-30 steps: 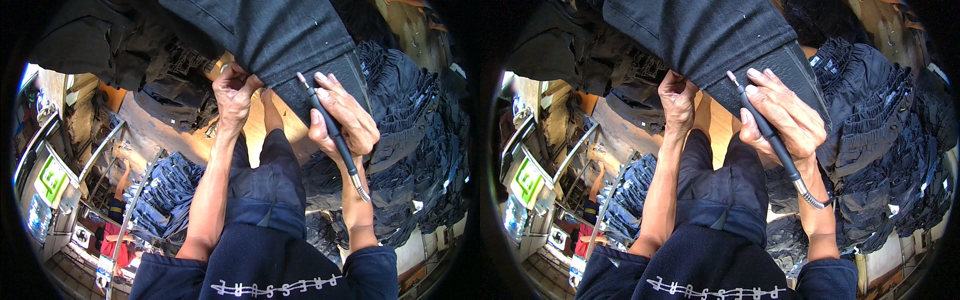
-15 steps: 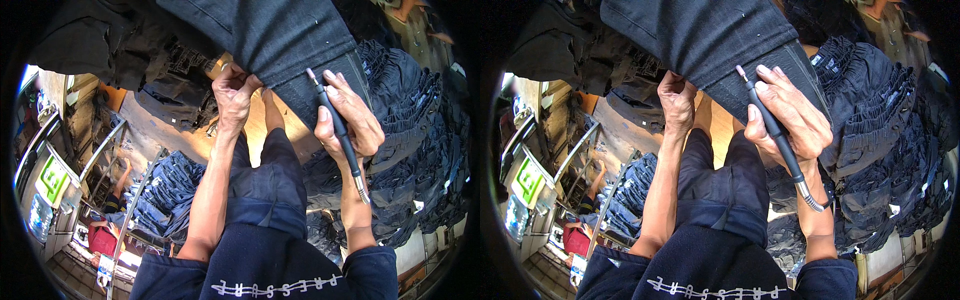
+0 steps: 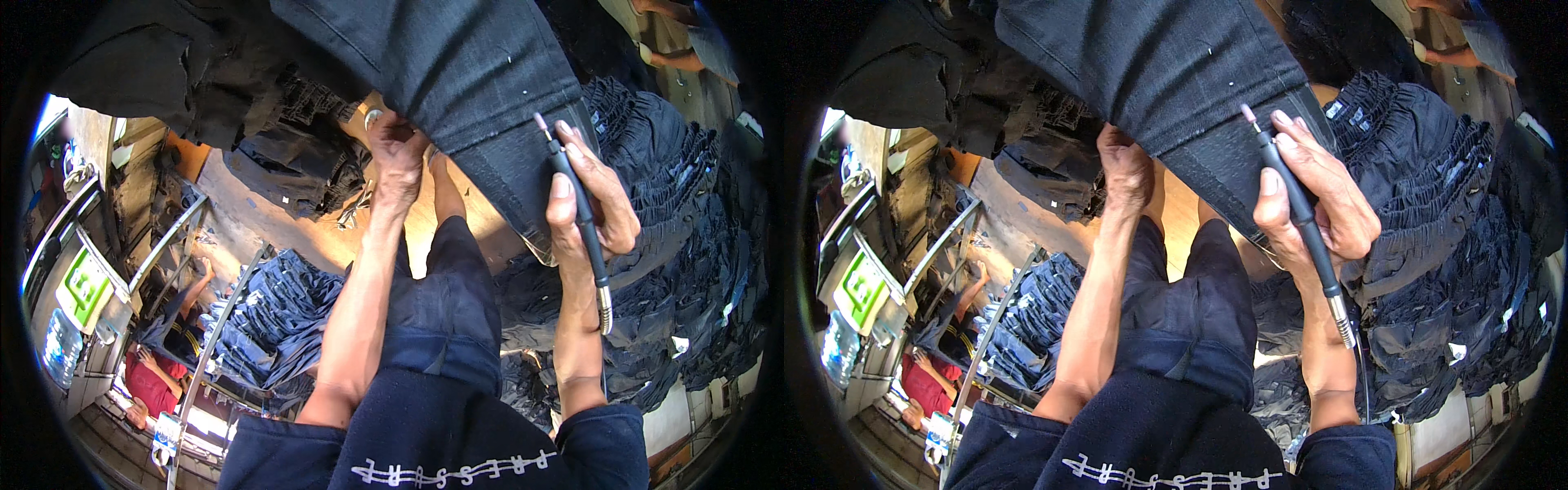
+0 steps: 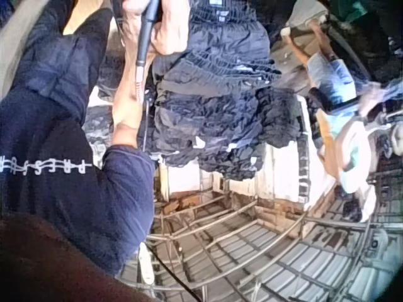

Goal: The person uses a handheld electric thread trimmer to remove loose threads from the seams and hems of black pants. They handle multiple pants one at a time, turning them over to access different edges, and place each finished pair aside.

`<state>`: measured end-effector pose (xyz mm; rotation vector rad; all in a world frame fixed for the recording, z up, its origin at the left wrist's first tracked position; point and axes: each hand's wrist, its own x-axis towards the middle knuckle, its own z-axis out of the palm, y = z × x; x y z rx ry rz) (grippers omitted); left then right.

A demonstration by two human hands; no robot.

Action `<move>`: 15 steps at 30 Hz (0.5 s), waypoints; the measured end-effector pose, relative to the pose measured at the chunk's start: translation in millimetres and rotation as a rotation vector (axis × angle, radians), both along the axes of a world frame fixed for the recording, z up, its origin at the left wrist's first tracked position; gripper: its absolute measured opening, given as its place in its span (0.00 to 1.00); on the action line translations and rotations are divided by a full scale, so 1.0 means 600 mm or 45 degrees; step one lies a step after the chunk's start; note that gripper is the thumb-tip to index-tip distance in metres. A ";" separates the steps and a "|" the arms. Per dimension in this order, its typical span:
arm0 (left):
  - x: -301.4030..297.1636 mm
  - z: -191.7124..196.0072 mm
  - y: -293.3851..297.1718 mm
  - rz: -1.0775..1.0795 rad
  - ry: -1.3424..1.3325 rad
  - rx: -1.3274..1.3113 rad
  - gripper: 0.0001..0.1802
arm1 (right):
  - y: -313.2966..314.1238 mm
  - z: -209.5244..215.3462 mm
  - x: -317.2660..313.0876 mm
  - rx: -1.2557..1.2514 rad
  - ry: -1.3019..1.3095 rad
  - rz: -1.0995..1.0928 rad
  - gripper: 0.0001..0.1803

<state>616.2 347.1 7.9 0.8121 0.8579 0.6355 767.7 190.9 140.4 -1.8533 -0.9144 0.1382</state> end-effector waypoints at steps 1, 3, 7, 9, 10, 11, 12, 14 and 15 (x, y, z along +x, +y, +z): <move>-0.001 -0.009 -0.004 -0.058 -0.102 -0.041 0.20 | -0.001 0.001 0.003 -0.011 0.012 0.011 0.16; -0.005 -0.025 -0.011 -0.131 -0.027 -0.011 0.26 | 0.003 -0.001 0.002 -0.012 -0.049 0.096 0.15; -0.014 -0.037 -0.020 -0.150 -0.135 0.013 0.25 | 0.008 -0.001 0.001 -0.014 -0.147 0.221 0.14; -0.013 -0.034 -0.021 -0.137 -0.088 0.000 0.25 | 0.012 -0.003 0.002 -0.014 -0.163 0.255 0.14; -0.012 -0.031 -0.020 -0.129 -0.075 -0.004 0.25 | 0.013 -0.003 0.002 -0.012 -0.171 0.270 0.15; -0.009 -0.028 -0.020 -0.116 -0.084 -0.005 0.25 | 0.014 -0.003 0.003 -0.010 -0.174 0.259 0.15; -0.008 -0.025 -0.019 -0.110 -0.148 -0.036 0.25 | 0.015 -0.004 0.003 -0.008 -0.175 0.247 0.16; -0.006 -0.021 -0.016 -0.147 -0.016 -0.034 0.25 | 0.015 -0.004 0.002 -0.007 -0.178 0.223 0.17; -0.006 -0.019 -0.015 -0.155 -0.007 -0.039 0.24 | 0.015 -0.004 0.002 -0.008 -0.181 0.208 0.17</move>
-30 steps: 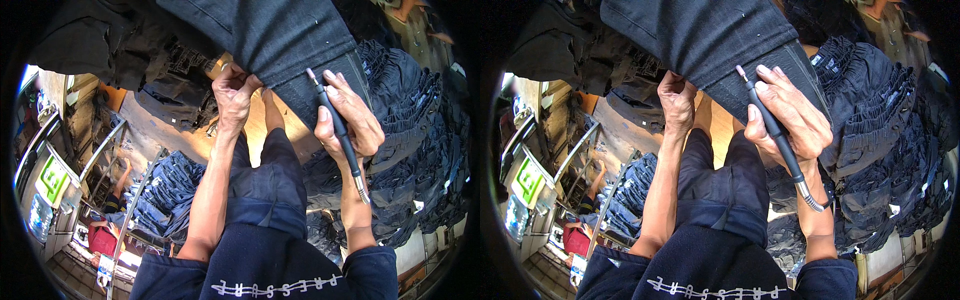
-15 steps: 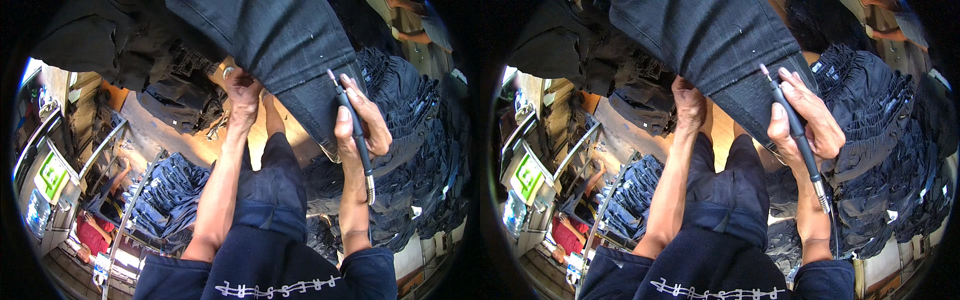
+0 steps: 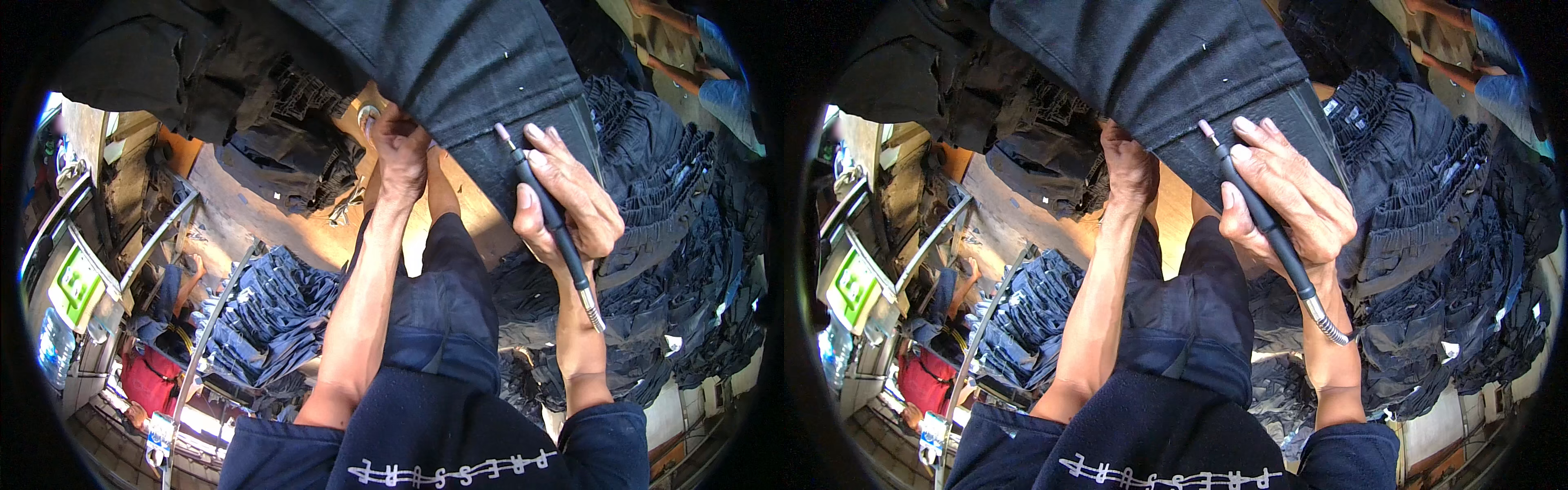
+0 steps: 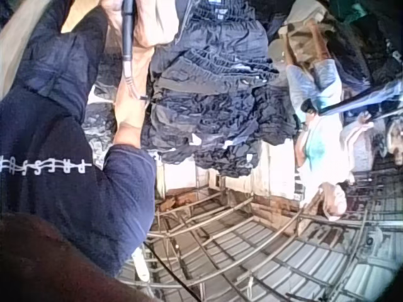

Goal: The person uses a handheld electric thread trimmer to remove loose threads from the seams and hems of black pants. They handle multiple pants one at a time, turning them over to access different edges, and place each finished pair aside.

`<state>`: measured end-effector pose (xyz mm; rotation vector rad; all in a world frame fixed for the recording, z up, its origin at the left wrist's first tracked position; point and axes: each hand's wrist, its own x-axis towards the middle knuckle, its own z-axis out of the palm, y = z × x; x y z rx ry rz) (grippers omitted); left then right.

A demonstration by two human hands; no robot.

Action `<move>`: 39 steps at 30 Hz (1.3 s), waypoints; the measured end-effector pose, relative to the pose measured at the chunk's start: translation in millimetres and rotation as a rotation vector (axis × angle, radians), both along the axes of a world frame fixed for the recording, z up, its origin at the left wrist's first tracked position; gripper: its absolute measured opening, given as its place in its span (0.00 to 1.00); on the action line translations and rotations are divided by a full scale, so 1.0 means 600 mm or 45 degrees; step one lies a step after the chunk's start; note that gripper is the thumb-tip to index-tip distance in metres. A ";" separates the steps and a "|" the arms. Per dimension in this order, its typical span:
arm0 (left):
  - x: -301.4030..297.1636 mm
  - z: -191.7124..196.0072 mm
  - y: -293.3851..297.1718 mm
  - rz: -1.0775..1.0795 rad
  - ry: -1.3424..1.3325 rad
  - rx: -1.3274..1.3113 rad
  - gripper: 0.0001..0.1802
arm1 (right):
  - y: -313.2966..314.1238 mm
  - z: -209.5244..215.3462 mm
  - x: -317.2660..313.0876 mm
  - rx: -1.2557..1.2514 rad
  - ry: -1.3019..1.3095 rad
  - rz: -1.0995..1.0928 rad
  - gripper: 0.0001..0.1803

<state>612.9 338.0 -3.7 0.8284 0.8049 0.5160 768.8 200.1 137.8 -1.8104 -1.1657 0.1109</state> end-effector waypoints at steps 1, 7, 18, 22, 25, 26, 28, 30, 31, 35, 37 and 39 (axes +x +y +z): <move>-0.001 0.001 0.001 -0.009 0.009 -0.003 0.24 | -0.001 0.000 0.000 -0.005 -0.001 -0.013 0.17; -0.005 -0.007 0.002 0.010 -0.002 -0.001 0.23 | -0.006 0.000 0.000 -0.016 0.009 -0.030 0.14; -0.016 -0.025 0.004 0.029 -0.202 -0.041 0.26 | -0.012 -0.003 -0.003 -0.004 0.020 -0.115 0.15; -0.015 -0.028 0.002 0.048 -0.217 -0.014 0.23 | -0.016 -0.006 -0.003 -0.002 0.047 -0.133 0.16; -0.017 -0.025 0.003 0.037 -0.216 -0.035 0.20 | -0.018 -0.007 -0.003 -0.017 0.039 -0.152 0.17; -0.017 -0.024 0.003 0.037 -0.207 -0.037 0.20 | -0.018 -0.007 -0.003 -0.014 0.035 -0.159 0.17; -0.018 -0.022 0.004 0.030 -0.182 -0.045 0.19 | -0.018 -0.008 -0.003 -0.007 0.028 -0.172 0.18; -0.018 -0.021 0.005 0.015 -0.152 -0.066 0.20 | -0.020 -0.008 -0.003 -0.023 0.017 -0.195 0.18; -0.018 -0.020 0.005 0.011 -0.143 -0.054 0.20 | -0.021 -0.008 -0.004 -0.032 0.012 -0.205 0.18; -0.018 -0.020 0.005 0.007 -0.155 -0.055 0.21 | -0.026 -0.012 -0.003 -0.044 0.022 -0.231 0.17; -0.018 -0.020 0.004 0.017 -0.171 -0.052 0.22 | -0.026 -0.013 -0.003 -0.036 0.038 -0.248 0.17; -0.018 -0.020 0.003 0.032 -0.175 -0.072 0.22 | -0.026 -0.011 -0.003 -0.046 0.045 -0.264 0.17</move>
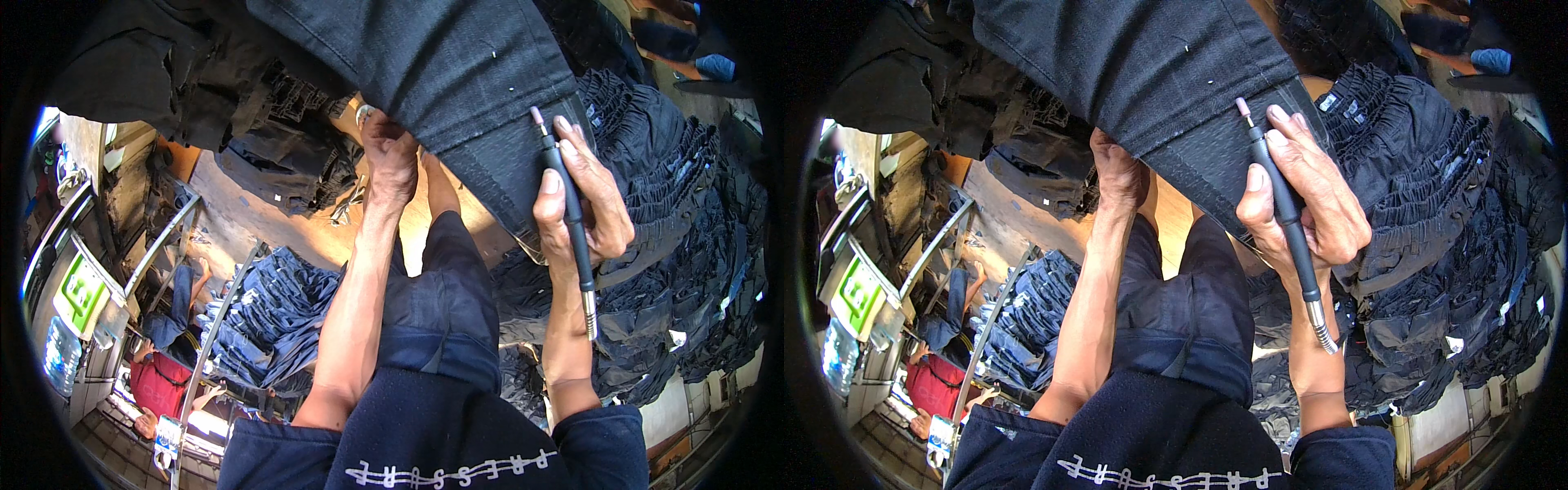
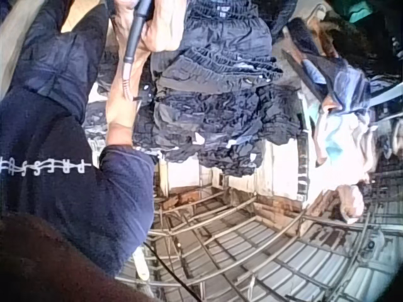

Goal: The person uses a handheld electric thread trimmer to remove loose threads from the seams and hems of black pants. They handle multiple pants one at a time, turning them over to access different edges, and place each finished pair aside.

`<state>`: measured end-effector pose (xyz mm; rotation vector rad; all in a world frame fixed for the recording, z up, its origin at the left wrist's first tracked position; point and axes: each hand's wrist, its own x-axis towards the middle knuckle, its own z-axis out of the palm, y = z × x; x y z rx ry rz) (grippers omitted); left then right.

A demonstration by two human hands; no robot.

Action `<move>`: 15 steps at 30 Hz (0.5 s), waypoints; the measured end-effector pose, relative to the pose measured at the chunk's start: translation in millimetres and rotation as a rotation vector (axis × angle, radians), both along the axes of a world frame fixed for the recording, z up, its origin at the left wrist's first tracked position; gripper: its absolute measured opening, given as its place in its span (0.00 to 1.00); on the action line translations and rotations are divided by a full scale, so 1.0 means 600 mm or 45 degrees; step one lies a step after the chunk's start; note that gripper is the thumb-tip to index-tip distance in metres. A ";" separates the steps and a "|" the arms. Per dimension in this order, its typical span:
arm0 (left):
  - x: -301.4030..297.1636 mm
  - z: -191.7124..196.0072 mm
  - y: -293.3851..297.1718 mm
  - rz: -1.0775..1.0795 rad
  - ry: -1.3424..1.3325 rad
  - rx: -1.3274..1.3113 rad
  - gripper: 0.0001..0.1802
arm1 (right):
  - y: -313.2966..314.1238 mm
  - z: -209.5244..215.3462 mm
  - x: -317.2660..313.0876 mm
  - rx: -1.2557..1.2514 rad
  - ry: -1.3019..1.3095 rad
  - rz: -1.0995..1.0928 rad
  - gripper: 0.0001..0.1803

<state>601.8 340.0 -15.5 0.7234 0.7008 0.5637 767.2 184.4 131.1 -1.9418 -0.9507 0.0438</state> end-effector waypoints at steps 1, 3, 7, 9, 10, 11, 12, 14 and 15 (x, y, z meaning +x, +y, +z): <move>0.000 0.000 0.000 -0.008 0.004 0.025 0.23 | 0.000 0.001 0.000 -0.008 0.007 -0.009 0.17; 0.000 -0.002 0.001 -0.030 0.002 0.028 0.24 | 0.000 0.002 0.001 -0.012 0.005 -0.020 0.17; 0.000 -0.007 0.001 -0.021 0.038 0.032 0.23 | -0.005 -0.003 -0.001 -0.020 0.013 -0.047 0.17; -0.003 -0.009 0.000 -0.022 0.006 -0.004 0.22 | -0.007 -0.006 -0.002 -0.020 0.018 -0.068 0.16; -0.004 -0.009 -0.001 -0.020 0.005 0.015 0.22 | -0.008 -0.006 -0.003 -0.027 0.034 -0.090 0.16; -0.004 -0.008 -0.001 -0.017 -0.018 0.019 0.21 | -0.006 -0.004 -0.004 -0.015 0.023 -0.088 0.16; -0.004 -0.006 -0.003 -0.011 -0.044 -0.008 0.21 | -0.005 -0.002 -0.004 -0.011 0.026 -0.099 0.15; 0.002 -0.003 -0.003 -0.035 0.037 0.064 0.21 | 0.000 0.004 -0.005 -0.029 0.010 -0.099 0.16; 0.007 0.000 -0.003 -0.037 0.061 0.073 0.21 | 0.002 0.006 -0.004 -0.048 -0.012 -0.088 0.17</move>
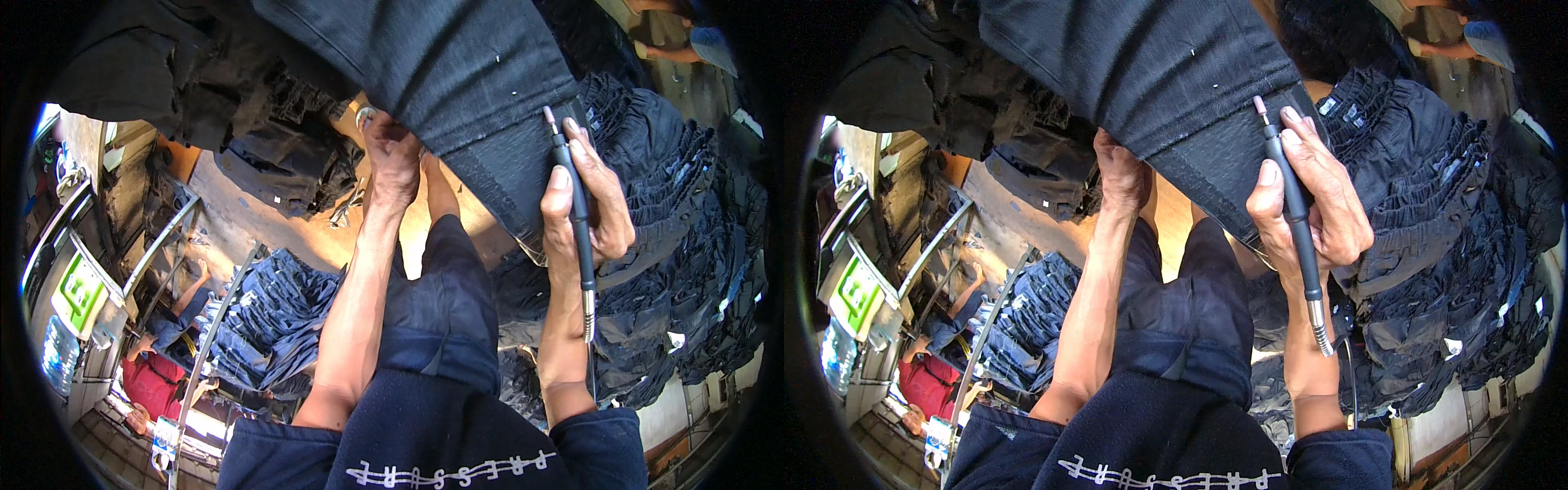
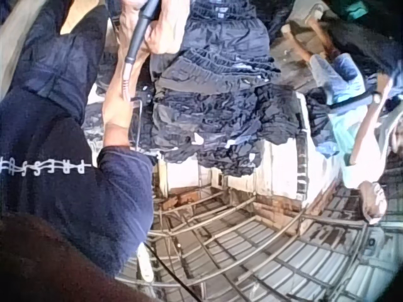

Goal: The person uses a handheld electric thread trimmer to remove loose threads from the seams and hems of black pants. They handle multiple pants one at a time, turning them over to access different edges, and place each finished pair aside.

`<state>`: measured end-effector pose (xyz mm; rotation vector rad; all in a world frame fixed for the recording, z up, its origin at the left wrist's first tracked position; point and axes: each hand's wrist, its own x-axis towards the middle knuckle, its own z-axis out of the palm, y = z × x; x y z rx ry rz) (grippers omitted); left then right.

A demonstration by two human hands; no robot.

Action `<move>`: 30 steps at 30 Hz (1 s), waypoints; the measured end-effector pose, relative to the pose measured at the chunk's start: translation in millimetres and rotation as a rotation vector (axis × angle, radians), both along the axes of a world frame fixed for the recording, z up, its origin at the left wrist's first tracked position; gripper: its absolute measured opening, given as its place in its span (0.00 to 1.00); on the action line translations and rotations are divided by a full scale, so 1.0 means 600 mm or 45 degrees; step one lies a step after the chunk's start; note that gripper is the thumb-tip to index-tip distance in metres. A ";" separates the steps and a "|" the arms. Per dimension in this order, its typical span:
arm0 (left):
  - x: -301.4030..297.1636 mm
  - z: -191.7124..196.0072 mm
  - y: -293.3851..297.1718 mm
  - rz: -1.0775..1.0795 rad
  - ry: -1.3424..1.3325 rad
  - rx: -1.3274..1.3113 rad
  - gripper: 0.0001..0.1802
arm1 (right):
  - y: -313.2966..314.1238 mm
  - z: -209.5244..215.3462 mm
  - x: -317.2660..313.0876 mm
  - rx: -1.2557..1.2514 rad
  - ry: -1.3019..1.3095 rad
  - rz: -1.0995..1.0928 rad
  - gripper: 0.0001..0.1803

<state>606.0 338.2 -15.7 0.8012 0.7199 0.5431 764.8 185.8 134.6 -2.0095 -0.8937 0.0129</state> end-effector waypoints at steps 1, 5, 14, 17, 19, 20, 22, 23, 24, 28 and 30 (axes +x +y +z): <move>0.005 0.003 0.002 -0.002 0.024 0.009 0.21 | 0.002 0.001 0.001 0.007 -0.047 0.018 0.17; 0.004 0.037 0.013 -0.047 0.283 0.106 0.12 | -0.006 -0.006 0.007 0.334 0.206 -0.443 0.21; -0.001 0.208 0.156 0.075 0.489 0.177 0.46 | 0.074 0.090 0.075 0.178 0.368 -0.240 0.16; 0.056 0.226 0.141 -0.050 0.640 0.525 0.15 | 0.107 0.069 0.086 0.163 0.319 -0.153 0.22; 0.050 0.242 0.078 0.016 0.947 0.855 0.25 | 0.075 0.051 0.076 0.157 0.366 -0.225 0.23; 0.037 0.254 0.044 -0.058 0.978 0.791 0.27 | 0.043 0.047 0.068 0.053 0.474 -0.322 0.24; -0.016 0.282 0.001 -0.414 0.437 0.267 0.18 | -0.049 0.060 0.041 0.027 0.309 -0.454 0.15; -0.034 0.296 0.011 -0.660 0.458 0.136 0.15 | -0.100 0.077 0.024 0.007 0.263 -0.434 0.13; -0.045 0.306 0.038 -0.611 0.493 0.266 0.20 | -0.144 0.097 0.007 -0.075 0.156 -0.431 0.12; -0.008 0.304 0.264 0.124 0.990 1.211 0.49 | -0.244 0.176 -0.064 -0.264 -0.119 -0.581 0.10; 0.036 0.281 0.337 -0.103 0.810 1.349 0.54 | -0.263 0.207 -0.094 -0.292 -0.257 -0.679 0.09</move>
